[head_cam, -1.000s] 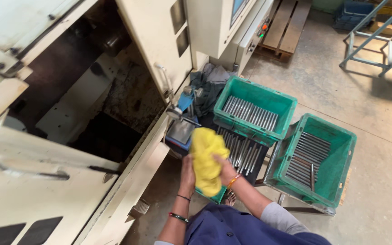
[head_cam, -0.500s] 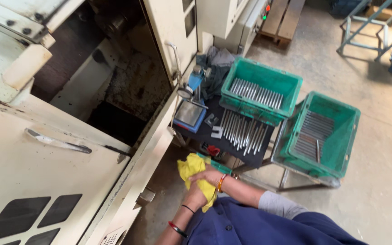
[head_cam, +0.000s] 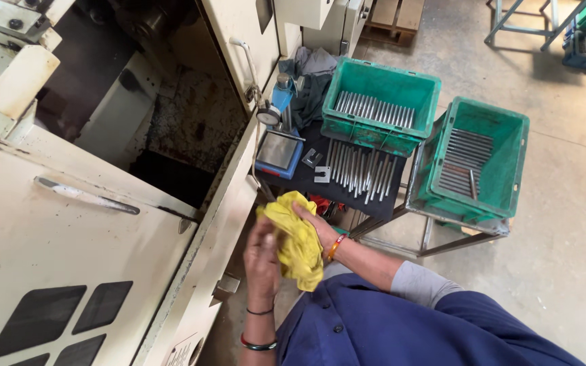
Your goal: The person repeatedly measures cylindrical metal rods using a dial caliper, then places them into green bins. The person also opens and closes the machine door and wipes the caliper with a yellow cloth between measurements.
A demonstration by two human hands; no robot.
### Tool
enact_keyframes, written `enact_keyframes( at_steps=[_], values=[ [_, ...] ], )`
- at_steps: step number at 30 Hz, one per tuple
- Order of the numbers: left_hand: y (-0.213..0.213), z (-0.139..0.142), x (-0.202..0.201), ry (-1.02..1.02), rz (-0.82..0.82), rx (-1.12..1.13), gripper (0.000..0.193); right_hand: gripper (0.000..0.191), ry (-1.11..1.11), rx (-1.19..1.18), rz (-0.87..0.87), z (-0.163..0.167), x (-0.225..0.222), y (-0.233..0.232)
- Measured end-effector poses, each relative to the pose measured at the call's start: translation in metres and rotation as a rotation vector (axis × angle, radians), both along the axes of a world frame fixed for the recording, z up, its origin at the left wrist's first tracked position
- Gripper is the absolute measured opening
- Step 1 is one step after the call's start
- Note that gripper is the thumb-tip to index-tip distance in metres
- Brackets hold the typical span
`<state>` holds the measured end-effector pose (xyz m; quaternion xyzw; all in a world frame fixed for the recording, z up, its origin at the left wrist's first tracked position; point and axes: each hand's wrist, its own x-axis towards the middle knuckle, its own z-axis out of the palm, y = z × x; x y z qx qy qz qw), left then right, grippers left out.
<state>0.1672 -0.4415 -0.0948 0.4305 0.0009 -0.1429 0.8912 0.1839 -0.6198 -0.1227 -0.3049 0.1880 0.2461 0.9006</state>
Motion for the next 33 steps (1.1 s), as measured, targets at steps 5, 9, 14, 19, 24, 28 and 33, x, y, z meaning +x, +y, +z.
enact_keyframes(
  at_steps=[5,9,14,19,24,28,33],
  values=[
    [-0.006,0.019,-0.029,-0.352,0.004,0.475,0.072,0.082,-0.208,-0.158,0.234,-0.017,-0.002,0.040],
    [-0.006,-0.013,-0.042,-0.249,0.155,0.541,0.035,0.074,-0.109,-0.504,0.077,-0.039,-0.025,0.063],
    [-0.009,-0.073,-0.031,-0.271,0.332,0.715,0.020,0.074,-0.500,-0.924,-0.054,-0.046,-0.037,0.061],
    [-0.017,-0.100,-0.001,-0.048,0.348,0.501,0.028,0.060,-0.528,-0.875,0.009,-0.030,-0.027,0.061],
    [-0.026,-0.097,0.028,-0.041,0.391,0.525,0.044,0.052,-0.765,-1.284,0.230,-0.006,-0.011,0.050],
    [-0.036,-0.085,0.053,0.018,0.415,0.858,0.045,0.058,-0.738,-1.413,0.409,0.001,0.010,0.037],
    [-0.048,-0.079,0.075,-0.143,0.432,0.800,0.032,0.069,-0.973,-1.436,0.366,0.014,0.015,0.019]
  ],
)
